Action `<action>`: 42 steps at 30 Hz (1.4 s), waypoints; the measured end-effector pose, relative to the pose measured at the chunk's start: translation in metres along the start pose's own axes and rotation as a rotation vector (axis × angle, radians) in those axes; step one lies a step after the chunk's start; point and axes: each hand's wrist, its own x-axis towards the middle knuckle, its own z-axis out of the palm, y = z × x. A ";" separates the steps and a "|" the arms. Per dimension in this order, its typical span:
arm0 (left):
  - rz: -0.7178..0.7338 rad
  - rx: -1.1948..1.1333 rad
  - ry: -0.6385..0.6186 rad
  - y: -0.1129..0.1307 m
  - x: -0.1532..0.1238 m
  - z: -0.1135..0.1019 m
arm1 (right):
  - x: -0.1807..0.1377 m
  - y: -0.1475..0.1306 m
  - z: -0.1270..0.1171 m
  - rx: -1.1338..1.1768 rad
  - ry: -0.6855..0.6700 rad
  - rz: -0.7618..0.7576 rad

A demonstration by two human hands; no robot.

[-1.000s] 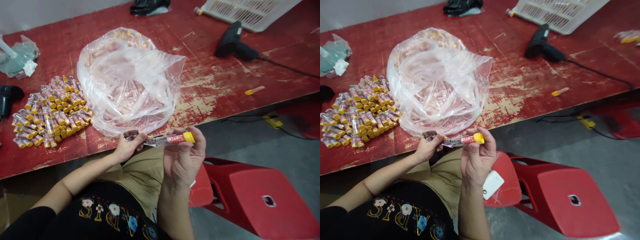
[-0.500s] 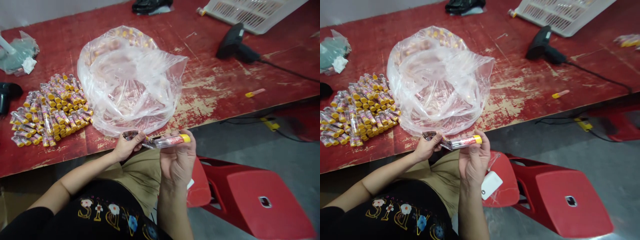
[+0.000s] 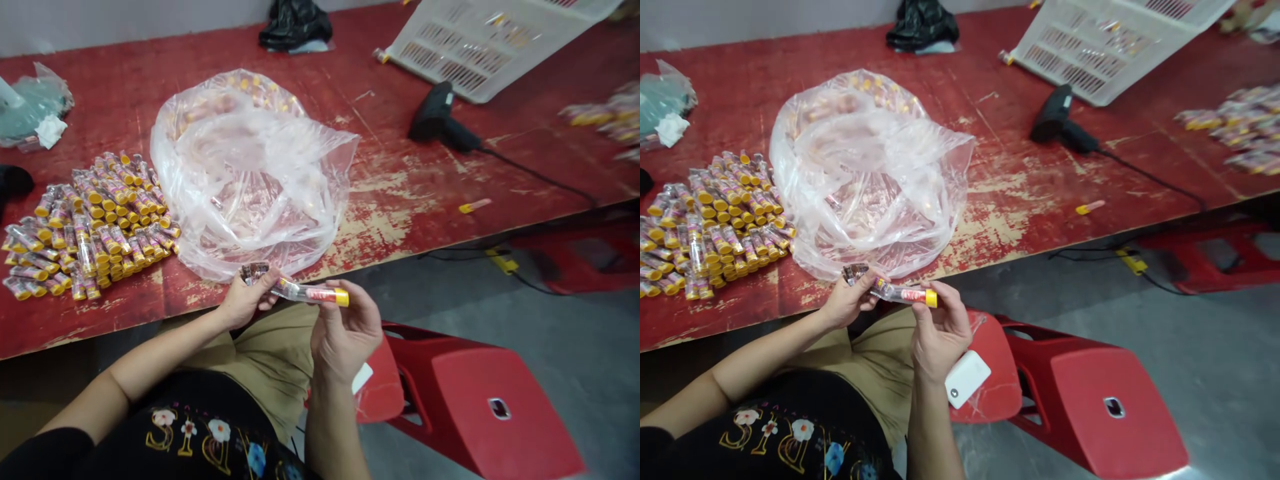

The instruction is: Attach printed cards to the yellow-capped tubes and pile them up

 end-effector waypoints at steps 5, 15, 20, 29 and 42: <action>0.018 -0.137 0.056 0.004 -0.004 0.005 | -0.020 0.001 0.001 -0.172 -0.016 -0.185; -0.077 -0.036 -0.055 0.006 -0.016 -0.007 | -0.024 -0.007 0.013 -0.299 -0.255 -0.242; -0.022 -0.048 0.020 0.004 -0.028 -0.016 | -0.028 -0.009 0.036 -0.250 -0.198 -0.211; 0.000 -0.056 0.185 0.018 -0.036 -0.040 | -0.036 -0.003 0.065 -0.257 -0.263 -0.133; 0.109 -0.298 0.625 -0.005 -0.076 -0.114 | -0.040 0.061 0.213 -0.159 -0.712 -0.186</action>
